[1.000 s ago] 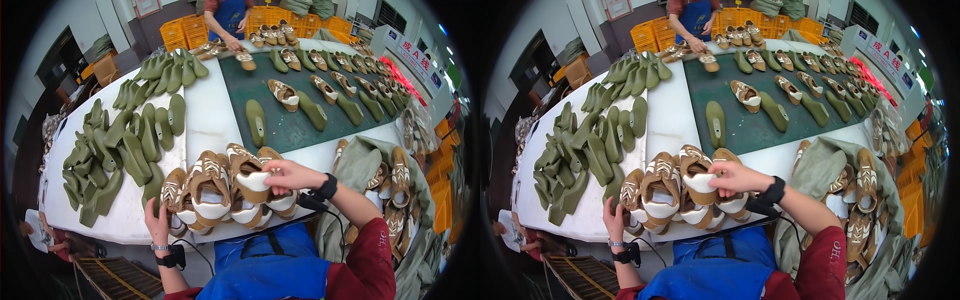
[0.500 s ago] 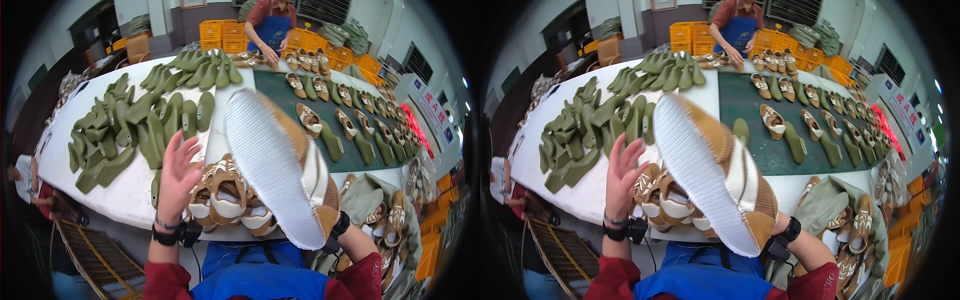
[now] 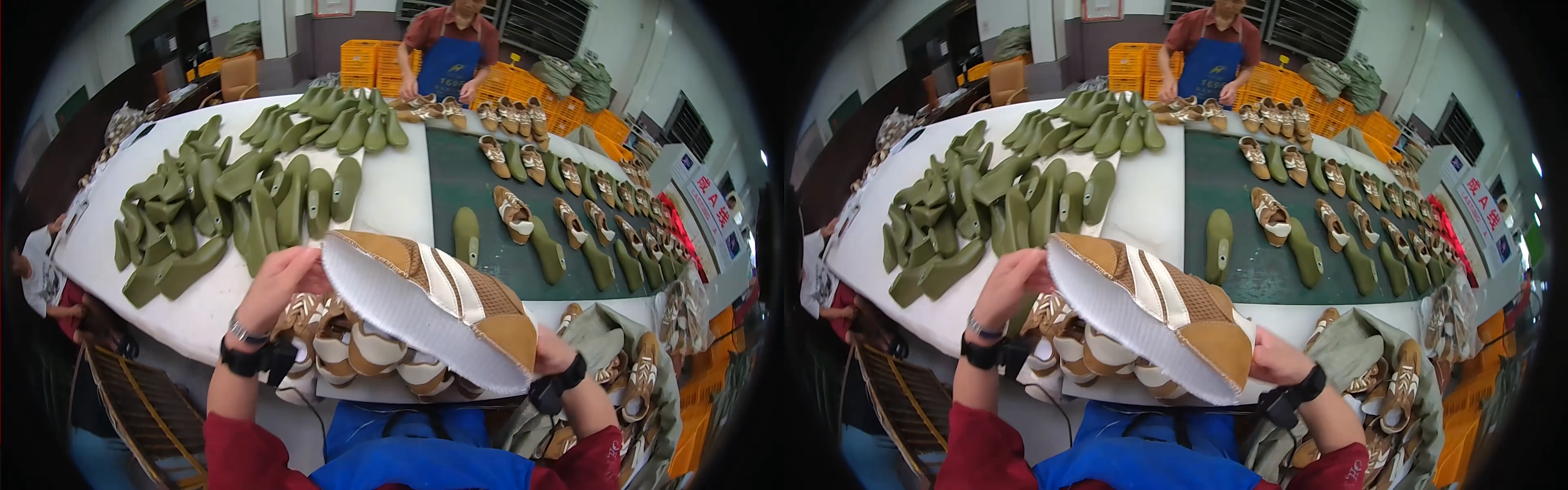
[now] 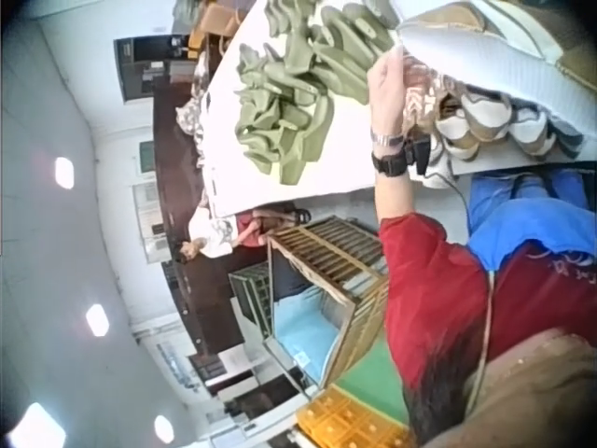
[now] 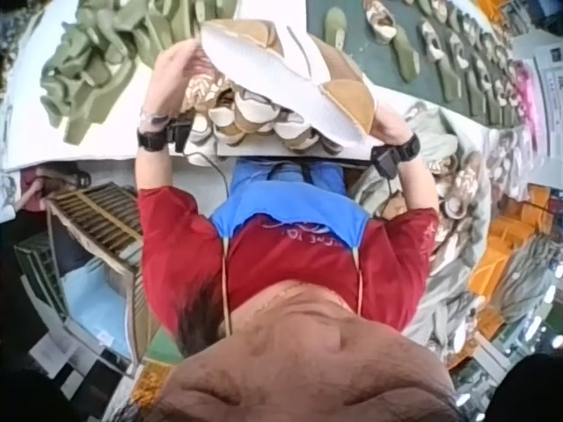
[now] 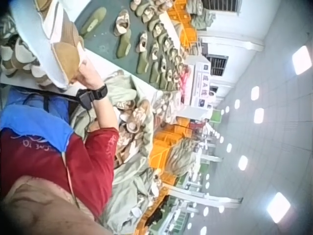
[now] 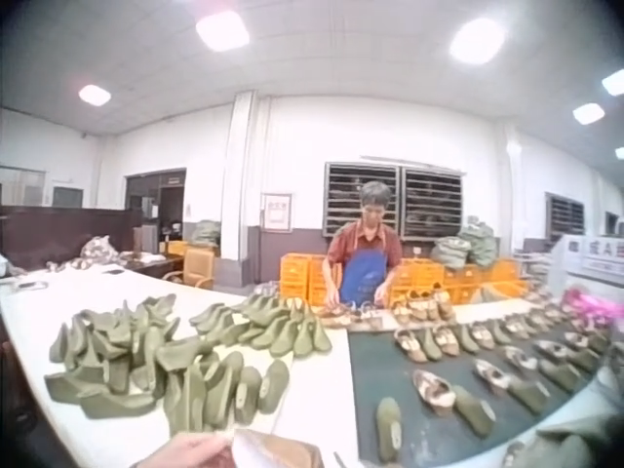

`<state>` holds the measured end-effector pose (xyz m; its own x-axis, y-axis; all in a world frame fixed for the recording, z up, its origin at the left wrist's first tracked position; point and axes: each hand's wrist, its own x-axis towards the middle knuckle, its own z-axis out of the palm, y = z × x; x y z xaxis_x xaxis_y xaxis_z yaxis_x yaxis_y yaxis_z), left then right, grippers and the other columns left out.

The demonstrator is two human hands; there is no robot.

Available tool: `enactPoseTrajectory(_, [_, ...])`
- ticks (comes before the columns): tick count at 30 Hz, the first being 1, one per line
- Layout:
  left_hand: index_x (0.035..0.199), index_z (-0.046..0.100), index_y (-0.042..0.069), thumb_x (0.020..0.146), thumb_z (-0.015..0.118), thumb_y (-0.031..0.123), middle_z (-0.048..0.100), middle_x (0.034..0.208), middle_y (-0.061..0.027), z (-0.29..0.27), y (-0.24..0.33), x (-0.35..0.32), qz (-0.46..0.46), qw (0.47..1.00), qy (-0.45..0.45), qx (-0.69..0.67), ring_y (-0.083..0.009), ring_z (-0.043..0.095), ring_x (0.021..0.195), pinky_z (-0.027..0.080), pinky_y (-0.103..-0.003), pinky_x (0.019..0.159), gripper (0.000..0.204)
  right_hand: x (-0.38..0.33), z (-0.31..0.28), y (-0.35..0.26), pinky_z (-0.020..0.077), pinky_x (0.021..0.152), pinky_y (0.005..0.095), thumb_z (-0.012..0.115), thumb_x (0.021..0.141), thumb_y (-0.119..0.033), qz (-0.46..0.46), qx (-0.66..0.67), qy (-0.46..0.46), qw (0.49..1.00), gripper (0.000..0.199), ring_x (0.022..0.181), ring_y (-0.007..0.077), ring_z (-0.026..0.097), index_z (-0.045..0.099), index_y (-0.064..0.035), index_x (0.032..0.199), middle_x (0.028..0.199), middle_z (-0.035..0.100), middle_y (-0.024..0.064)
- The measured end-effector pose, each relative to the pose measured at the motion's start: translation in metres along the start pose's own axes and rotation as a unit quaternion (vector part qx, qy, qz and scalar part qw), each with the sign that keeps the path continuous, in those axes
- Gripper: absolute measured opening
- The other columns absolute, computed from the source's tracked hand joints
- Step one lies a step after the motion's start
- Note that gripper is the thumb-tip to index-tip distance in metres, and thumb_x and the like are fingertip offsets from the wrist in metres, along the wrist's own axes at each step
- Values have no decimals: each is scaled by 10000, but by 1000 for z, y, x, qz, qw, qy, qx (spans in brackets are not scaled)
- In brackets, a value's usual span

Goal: The person is organizing shoes and shoe lasts on a production table, sorting them into bags and placing them on the surface.

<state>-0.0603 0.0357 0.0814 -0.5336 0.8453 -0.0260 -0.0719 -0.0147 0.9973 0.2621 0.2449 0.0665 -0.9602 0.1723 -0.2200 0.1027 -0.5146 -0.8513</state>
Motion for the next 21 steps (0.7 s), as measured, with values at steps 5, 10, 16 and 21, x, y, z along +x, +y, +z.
enactPoseTrajectory(5, [1074,545,-16,826,587,126,624,948,-99,-76,-64,-9,76,945,169,271,-198,602,860,478,-286,757,288,42,-35,-73,393,482,198,654,800,-200,-50,-420,101,900,266,576,31,476,478,-64,947,703,527,-28])
enactPoseTrajectory(10, [1142,489,-12,716,667,165,524,1140,-198,-130,-153,-5,87,768,198,602,-357,473,1077,371,-402,933,494,138,-107,-110,400,471,230,615,808,-307,16,-526,192,829,323,560,80,499,514,-36,951,680,529,20])
enactPoseTrajectory(16, [1147,509,-18,730,604,90,596,1047,-182,-130,-177,0,11,873,223,434,-254,581,964,449,-324,849,442,260,-205,-79,512,568,282,635,731,-345,59,-513,275,811,509,666,160,612,523,-25,1111,844,625,89])
enactPoseTrajectory(21, [1118,520,-39,706,608,62,574,1084,-201,-116,-162,-3,-22,876,237,419,-311,555,1002,421,-346,889,433,315,-240,-31,479,791,352,649,712,-257,24,-613,355,705,440,914,286,608,549,-30,1076,976,623,163])
